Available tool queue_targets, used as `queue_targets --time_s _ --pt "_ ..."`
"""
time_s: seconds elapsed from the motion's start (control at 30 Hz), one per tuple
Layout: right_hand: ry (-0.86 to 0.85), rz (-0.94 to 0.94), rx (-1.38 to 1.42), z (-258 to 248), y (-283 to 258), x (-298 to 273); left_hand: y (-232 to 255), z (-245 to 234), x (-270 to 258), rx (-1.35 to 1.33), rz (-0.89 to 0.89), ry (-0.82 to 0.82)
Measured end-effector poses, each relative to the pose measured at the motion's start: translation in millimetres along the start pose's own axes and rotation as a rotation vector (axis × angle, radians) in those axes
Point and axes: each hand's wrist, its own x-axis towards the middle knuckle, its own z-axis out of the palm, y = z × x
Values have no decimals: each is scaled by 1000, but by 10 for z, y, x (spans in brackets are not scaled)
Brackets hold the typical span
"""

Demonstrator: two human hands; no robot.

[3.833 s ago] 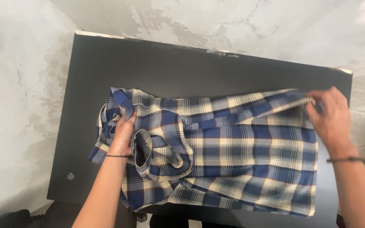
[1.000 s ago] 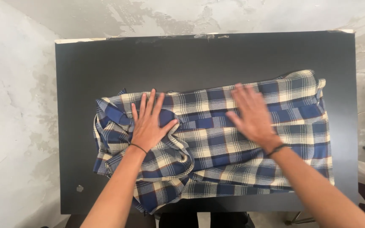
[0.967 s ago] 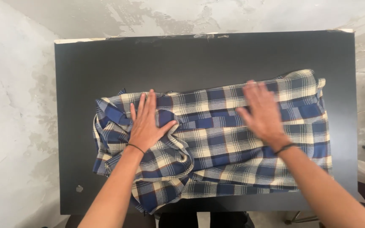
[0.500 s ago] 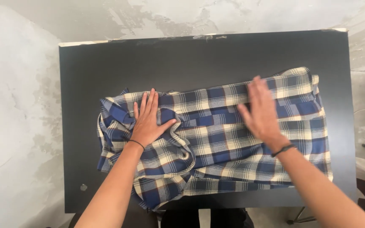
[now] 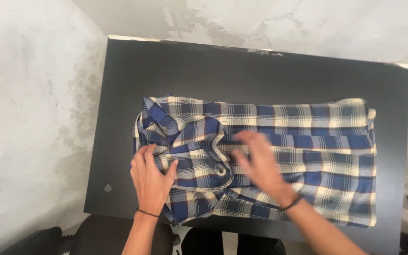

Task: The person picks up a plaid shirt from a chair, spreads it out on a table, buttons several buttons, and folds the sleeves and body of the shirt into a rectangular shape before placing it back on the chair.

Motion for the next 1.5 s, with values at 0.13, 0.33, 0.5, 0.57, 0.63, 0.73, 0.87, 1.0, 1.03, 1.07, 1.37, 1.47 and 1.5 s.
queue_targets --time_s 0.13,0.33,0.5,0.57,0.63,0.73,0.87,1.0,1.03,1.07,1.37,1.47,1.5 --pt "-190 -259 55 411 -716 37 -116 -68 -134 -43 -114 -48" --pt "-253 -258 195 578 -1274 -8 170 -231 -164 -381 -380 -162" --pt "-215 118 709 266 -1129 -195 594 -347 -224 -1248 -456 -240" --pt "-94 340 938 22 -941 -341 731 -441 -241 -1426 -402 -236" --pt "68 433 1290 -320 -702 -438 837 -466 -177 -1099 -59 -215" --pt "344 474 1657 -952 -432 -473 902 -286 71 -699 173 -403" --pt "528 594 1612 -1454 -39 -473 680 272 522 122 417 -563" --pt "679 854 1687 -1444 681 -718 364 648 968 140 352 -669" --pt "661 847 1669 -1390 873 -778 336 684 1051 126 327 -694" --pt "649 835 1647 -1347 1058 -845 339 718 1124 87 312 -678" --pt "680 737 1191 -1378 1704 -987 619 659 1341 75 479 -265" --pt "740 622 828 -1445 1741 -858 720 811 1045 78 611 -12" --pt "762 569 705 -1473 1699 -787 746 886 915 38 573 -47"
